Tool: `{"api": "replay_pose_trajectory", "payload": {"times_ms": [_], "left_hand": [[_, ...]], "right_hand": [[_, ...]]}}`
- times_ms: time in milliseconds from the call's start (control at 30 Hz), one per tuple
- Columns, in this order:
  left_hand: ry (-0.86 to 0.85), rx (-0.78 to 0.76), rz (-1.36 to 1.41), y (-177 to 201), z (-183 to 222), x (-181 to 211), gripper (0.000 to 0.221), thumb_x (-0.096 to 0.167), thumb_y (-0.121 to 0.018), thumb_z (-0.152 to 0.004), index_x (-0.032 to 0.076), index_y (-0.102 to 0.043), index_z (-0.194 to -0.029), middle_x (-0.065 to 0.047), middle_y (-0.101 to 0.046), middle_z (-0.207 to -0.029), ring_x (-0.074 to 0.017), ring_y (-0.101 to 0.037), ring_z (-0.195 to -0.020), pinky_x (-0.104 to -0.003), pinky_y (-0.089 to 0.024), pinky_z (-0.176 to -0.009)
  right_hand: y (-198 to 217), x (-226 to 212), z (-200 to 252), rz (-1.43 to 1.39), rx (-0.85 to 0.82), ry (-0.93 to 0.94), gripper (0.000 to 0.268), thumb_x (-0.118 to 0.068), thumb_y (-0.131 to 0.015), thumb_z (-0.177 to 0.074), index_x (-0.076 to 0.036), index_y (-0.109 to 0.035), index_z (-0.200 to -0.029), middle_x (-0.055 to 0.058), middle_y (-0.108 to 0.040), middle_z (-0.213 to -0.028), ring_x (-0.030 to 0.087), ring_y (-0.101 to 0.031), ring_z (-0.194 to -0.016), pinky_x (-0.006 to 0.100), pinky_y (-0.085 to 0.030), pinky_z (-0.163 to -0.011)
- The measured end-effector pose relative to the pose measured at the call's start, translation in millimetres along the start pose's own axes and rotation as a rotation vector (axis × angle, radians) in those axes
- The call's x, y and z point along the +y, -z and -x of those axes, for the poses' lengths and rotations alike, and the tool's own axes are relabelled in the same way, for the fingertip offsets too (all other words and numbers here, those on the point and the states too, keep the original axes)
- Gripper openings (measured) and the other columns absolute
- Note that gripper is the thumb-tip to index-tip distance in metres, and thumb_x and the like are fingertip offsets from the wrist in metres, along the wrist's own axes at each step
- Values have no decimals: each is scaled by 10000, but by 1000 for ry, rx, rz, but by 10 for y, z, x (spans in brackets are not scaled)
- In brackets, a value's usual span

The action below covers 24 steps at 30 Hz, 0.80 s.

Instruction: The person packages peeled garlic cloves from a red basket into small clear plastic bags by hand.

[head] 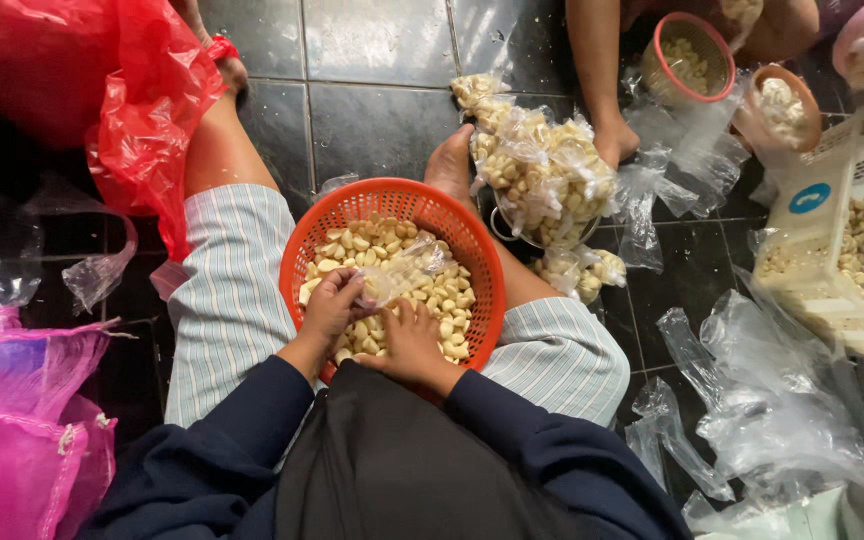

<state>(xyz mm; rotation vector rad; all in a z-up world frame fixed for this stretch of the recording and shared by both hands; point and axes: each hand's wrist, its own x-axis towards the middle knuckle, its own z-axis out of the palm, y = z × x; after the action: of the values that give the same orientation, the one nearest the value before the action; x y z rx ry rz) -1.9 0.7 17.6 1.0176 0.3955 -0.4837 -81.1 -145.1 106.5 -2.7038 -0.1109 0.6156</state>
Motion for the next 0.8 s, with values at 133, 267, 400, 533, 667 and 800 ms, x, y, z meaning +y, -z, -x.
{"api": "replay_pose_trajectory", "payload": {"times_ms": [133, 267, 400, 533, 667, 800], "left_hand": [[-5, -10, -2, -14, 23, 41, 279, 174, -709, -953, 99, -611, -1203, -34, -540, -981, -259, -703, -748, -534, -679, -713], [3, -4, -34, -23, 35, 34, 271, 172, -687, -960, 78, -602, -1199, -29, -530, -979, -248, -698, -744, -473, -679, -696], [-12, 6, -36, 6, 5, -4, 282, 181, -695, -959, 76, -609, -1206, -17, -531, -964, -216, -689, -730, -469, -674, -686], [-18, 4, -42, -15, 42, 46, 264, 171, -694, -960, 82, -611, -1194, -19, -536, -933, -235, -709, -727, -454, -673, -689], [-20, 3, -30, -52, 82, 132, 296, 151, -704, -944, 88, -605, -1216, -37, -531, -950, -248, -708, -725, -458, -676, -678], [-1, -8, -37, -34, 99, 142, 320, 157, -705, -945, 94, -615, -1246, -68, -536, -959, -277, -718, -685, -455, -684, -660]], "right_hand": [[-86, 104, -55, 37, -21, 77, 937, -759, -721, -708, -56, -537, -1298, 164, -449, -1297, 465, -364, -1298, 611, -481, -956], [-333, 253, -91, 35, 24, 188, 795, -711, -751, -687, -112, -570, -1178, 134, -450, -1228, 459, -430, -1239, 590, -555, -883], [-293, 162, -49, 79, 24, 266, 681, -611, -714, -787, -134, -580, -1255, 132, -449, -1286, 459, -491, -1200, 594, -577, -840], [-269, 244, -125, 68, 31, 314, 689, -611, -745, -761, -134, -602, -1238, 118, -513, -1218, 449, -561, -1119, 553, -579, -847], [-148, 377, -235, -18, -79, 238, 609, -591, -801, -737, -192, -630, -1165, 118, -577, -1176, 469, -624, -1053, 546, -584, -845], [-77, 607, -396, -301, -199, 25, 471, -496, -844, -751, -239, -693, -1116, 96, -693, -1143, 385, -684, -1124, 499, -567, -928]]}}
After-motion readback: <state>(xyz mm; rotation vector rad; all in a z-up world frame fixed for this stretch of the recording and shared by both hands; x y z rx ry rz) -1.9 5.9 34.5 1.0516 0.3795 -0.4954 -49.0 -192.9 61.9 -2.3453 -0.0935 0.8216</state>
